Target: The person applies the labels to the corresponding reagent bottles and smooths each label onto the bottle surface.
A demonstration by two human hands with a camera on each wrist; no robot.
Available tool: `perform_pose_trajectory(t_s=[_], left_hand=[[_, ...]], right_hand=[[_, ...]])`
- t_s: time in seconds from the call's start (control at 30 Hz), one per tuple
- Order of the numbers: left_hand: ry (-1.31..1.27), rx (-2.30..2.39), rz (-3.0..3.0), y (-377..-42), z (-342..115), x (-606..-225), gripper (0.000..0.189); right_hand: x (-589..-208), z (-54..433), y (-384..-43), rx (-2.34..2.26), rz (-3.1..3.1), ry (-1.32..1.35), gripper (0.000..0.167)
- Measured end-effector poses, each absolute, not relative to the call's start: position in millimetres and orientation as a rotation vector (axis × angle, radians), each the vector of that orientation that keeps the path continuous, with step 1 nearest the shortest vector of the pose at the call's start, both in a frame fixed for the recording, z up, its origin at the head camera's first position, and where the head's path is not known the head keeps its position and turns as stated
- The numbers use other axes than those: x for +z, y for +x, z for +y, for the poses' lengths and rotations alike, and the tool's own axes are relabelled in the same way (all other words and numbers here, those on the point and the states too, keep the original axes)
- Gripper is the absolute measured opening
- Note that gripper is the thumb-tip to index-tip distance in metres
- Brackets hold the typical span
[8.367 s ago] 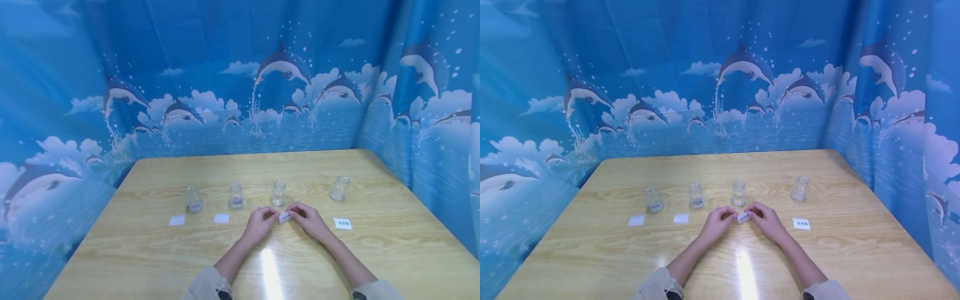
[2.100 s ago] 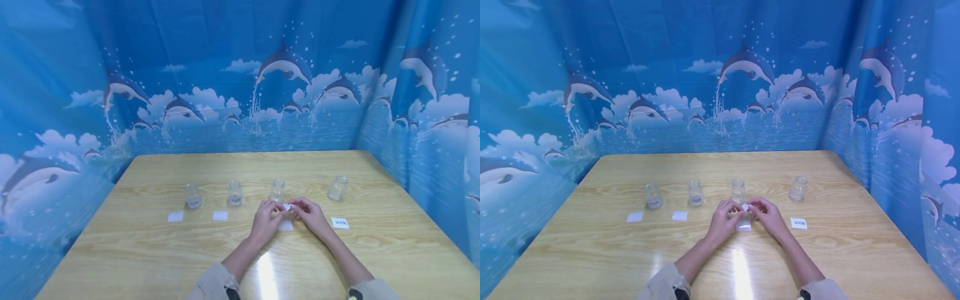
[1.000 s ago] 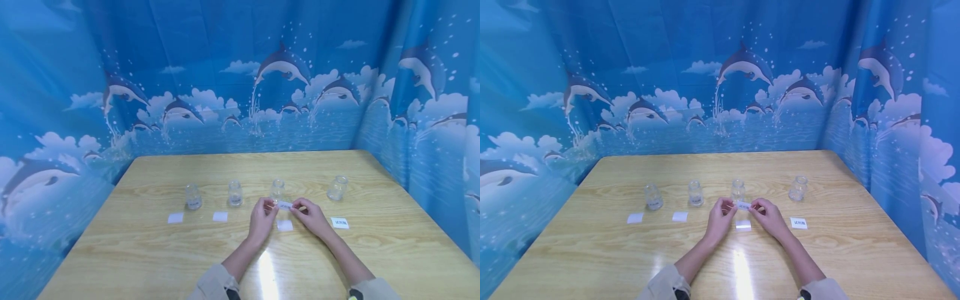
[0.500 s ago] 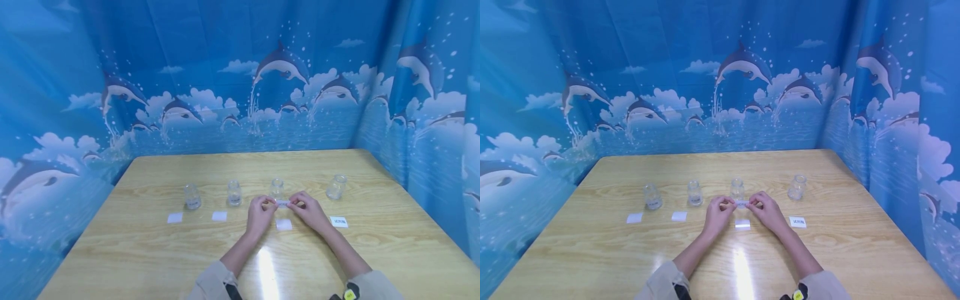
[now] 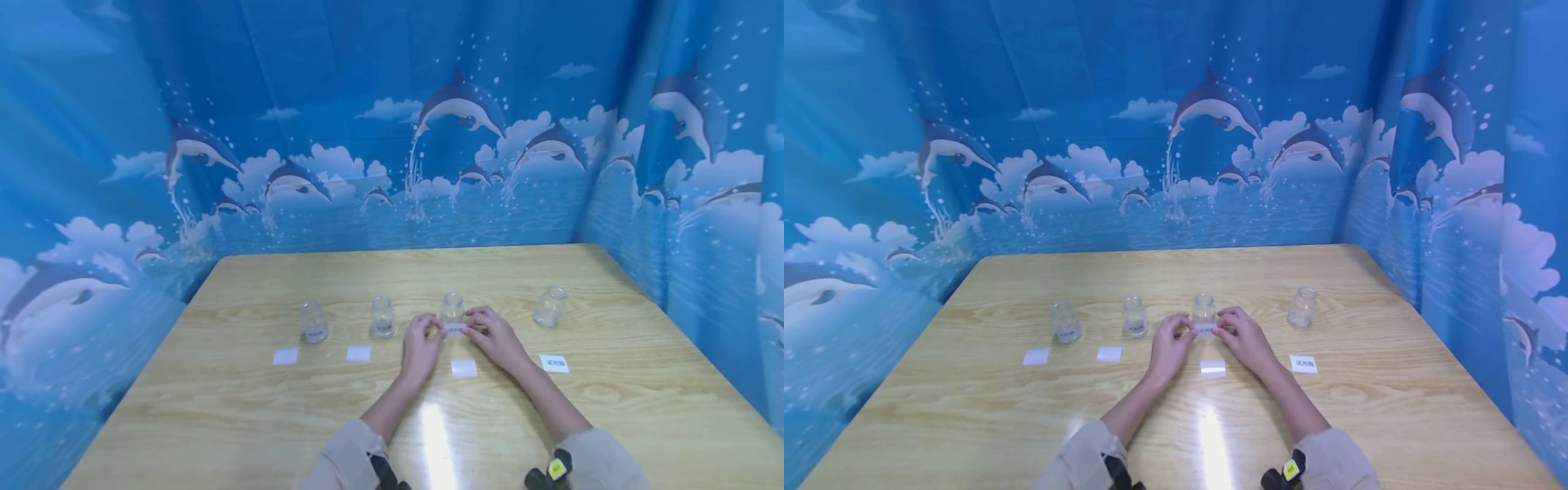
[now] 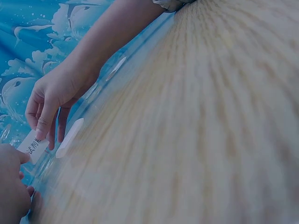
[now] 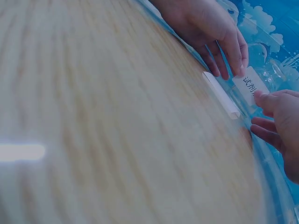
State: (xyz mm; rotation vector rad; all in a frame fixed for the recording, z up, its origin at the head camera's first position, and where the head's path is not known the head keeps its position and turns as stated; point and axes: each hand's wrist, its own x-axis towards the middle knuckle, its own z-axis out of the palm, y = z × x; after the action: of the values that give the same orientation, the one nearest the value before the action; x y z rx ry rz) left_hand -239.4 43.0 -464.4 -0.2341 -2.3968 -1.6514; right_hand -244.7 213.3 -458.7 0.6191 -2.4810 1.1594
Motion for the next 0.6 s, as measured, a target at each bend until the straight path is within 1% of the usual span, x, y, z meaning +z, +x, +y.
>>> perform_pose_trajectory(t_s=[0.17,0.6], left_hand=[[-0.27,-1.72,-2.361,-241.5,42.2,-464.0,0.008],[-0.267,-1.758,-2.319,-245.5,45.7,-467.1,0.01]], right_hand=[[-458.0,211.7,-245.7,1.174,-2.489,0.597,0.007],[-462.0,210.6,-249.6,1.172,-2.474,0.562,0.007]])
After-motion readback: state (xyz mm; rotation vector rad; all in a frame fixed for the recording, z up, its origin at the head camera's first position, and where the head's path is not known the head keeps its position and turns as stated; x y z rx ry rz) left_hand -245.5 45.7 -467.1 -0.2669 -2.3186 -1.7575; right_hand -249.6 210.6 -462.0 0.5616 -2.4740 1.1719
